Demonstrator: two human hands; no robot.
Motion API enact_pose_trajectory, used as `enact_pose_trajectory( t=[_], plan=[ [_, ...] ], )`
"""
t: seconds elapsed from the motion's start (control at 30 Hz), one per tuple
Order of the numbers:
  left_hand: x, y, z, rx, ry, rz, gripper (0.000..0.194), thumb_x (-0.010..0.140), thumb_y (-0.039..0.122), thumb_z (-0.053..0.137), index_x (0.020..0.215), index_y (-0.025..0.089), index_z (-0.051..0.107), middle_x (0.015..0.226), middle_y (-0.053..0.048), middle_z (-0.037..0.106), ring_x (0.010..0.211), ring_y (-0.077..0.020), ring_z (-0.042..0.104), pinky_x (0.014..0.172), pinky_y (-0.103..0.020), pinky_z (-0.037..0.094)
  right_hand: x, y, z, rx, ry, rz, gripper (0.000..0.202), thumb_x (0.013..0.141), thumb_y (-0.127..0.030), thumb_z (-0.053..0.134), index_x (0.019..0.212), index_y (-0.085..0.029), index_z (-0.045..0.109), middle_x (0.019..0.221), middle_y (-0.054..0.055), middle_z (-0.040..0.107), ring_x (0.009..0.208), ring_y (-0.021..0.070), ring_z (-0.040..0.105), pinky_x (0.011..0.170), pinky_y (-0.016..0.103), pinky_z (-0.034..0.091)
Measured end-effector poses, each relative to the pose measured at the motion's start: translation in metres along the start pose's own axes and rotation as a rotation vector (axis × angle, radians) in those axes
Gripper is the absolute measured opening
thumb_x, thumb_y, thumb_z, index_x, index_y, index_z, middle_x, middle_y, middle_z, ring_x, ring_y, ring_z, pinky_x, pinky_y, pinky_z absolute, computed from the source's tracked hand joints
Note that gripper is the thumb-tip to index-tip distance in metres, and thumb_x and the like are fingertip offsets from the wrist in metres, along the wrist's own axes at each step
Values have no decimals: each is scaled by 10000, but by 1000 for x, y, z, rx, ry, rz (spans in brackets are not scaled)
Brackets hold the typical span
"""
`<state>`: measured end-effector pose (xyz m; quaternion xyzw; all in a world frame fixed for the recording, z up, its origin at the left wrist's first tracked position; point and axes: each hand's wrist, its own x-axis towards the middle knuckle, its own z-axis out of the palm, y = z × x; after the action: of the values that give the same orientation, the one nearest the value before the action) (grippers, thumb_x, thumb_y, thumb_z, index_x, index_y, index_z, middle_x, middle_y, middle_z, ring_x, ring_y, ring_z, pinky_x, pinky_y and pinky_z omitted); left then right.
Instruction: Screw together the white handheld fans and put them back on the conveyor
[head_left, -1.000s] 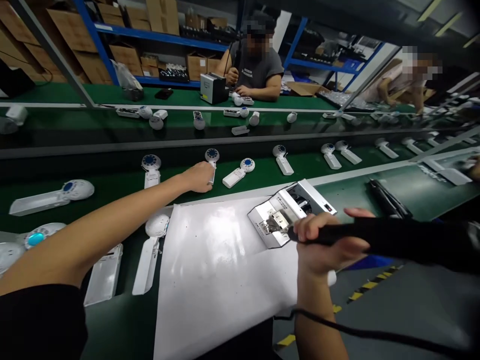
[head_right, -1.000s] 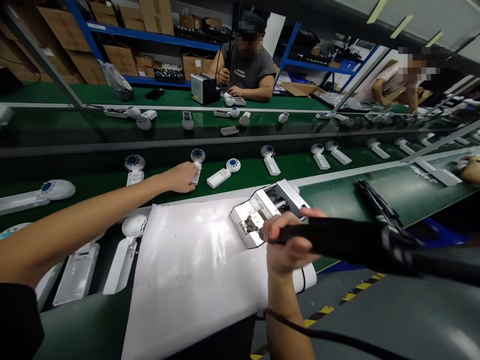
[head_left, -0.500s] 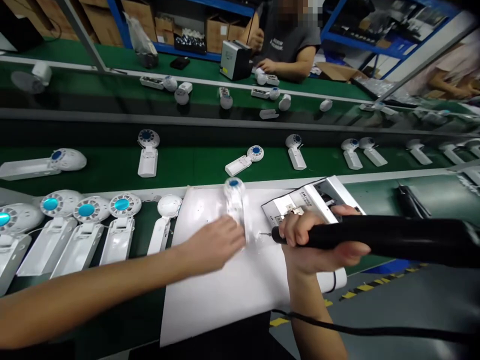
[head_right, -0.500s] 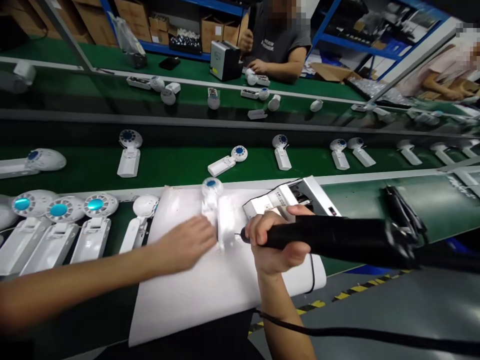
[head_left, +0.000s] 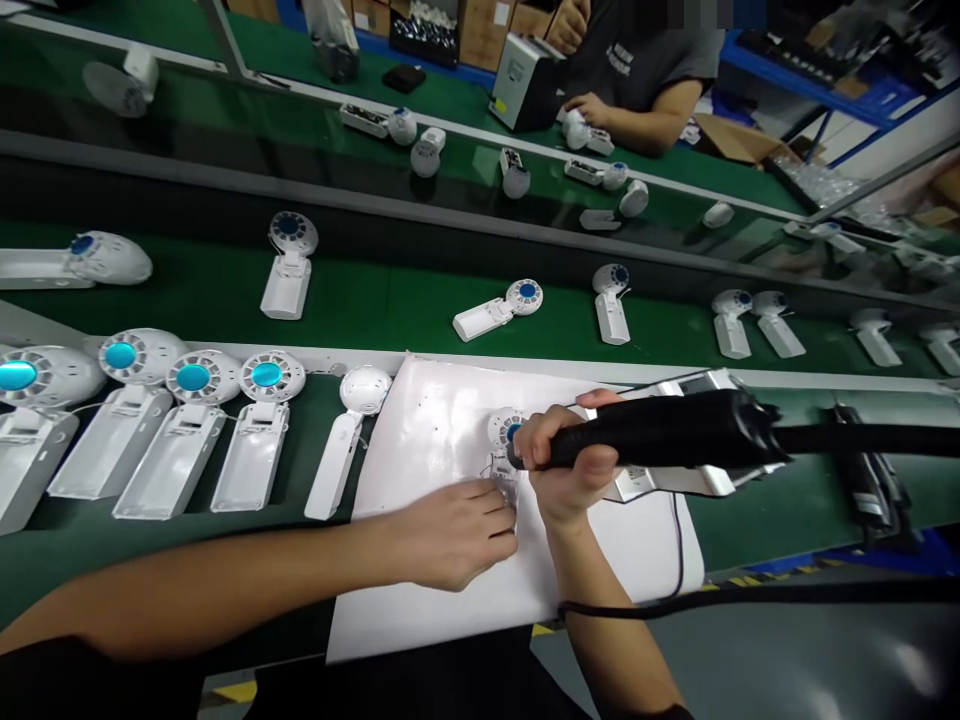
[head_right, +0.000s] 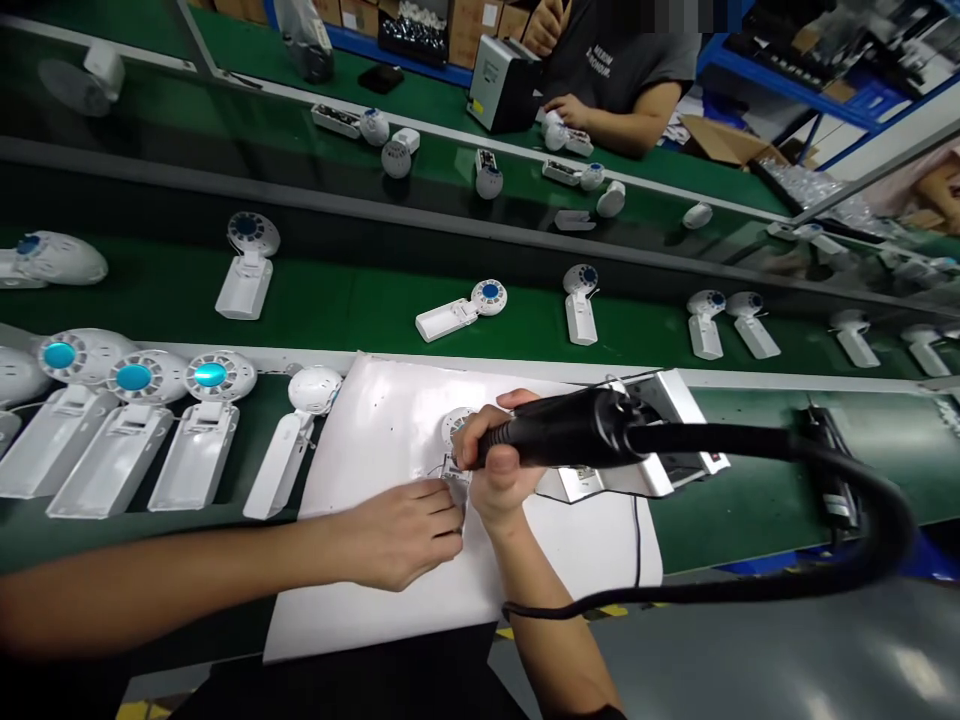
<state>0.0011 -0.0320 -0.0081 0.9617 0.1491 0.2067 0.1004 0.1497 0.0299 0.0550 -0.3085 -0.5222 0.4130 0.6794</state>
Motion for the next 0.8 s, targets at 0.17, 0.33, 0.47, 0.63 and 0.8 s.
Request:
enact_pose_trajectory(
  t=[0.17, 0.33, 0.47, 0.63, 0.8],
  plan=[
    [0, -1, 5, -57, -4, 1, 123, 1101, 266, 658, 1008, 204, 709, 1062, -81, 734, 1064, -268, 643, 1107, -439, 456, -11, 20, -1, -53, -15, 43, 469, 985, -688, 729, 1157, -322, 492, 554, -149, 493, 354, 107, 352, 382, 248, 356],
    [-2, 0, 8, -82, 8, -26, 94, 1079, 267, 679, 1009, 207, 689, 1069, -67, 735, 1101, -281, 649, 1156, -459, 430, -28, 35, -2, -102, -29, 8, 472, 993, -667, 731, 1210, -296, 536, 589, -115, 527, 417, 124, 431, 435, 281, 387],
    [-4, 1, 7, -65, -1, -11, 85, 1051, 268, 715, 1010, 205, 675, 1046, -64, 727, 1038, -283, 631, 1121, -467, 447, -22, 18, -8, -111, -44, -69, 477, 1042, -634, 706, 1360, -309, 561, 614, -110, 556, 419, 128, 451, 438, 279, 426],
    [-5, 2, 4, -68, 2, -32, 112, 1058, 229, 687, 961, 202, 638, 989, -66, 674, 929, -265, 585, 978, -438, 461, 14, -32, -50, -272, 241, -429, 446, 1046, -654, 713, 1294, -298, 613, 619, -101, 585, 420, 130, 464, 441, 280, 469],
    [-4, 2, 3, -73, -11, -43, 127, 1064, 221, 680, 951, 202, 627, 995, -61, 664, 928, -256, 575, 976, -426, 455, 29, -44, -80, -343, 342, -419, 383, 1029, -569, 769, 1207, -276, 598, 590, -109, 565, 390, 126, 421, 409, 270, 441]
  ],
)
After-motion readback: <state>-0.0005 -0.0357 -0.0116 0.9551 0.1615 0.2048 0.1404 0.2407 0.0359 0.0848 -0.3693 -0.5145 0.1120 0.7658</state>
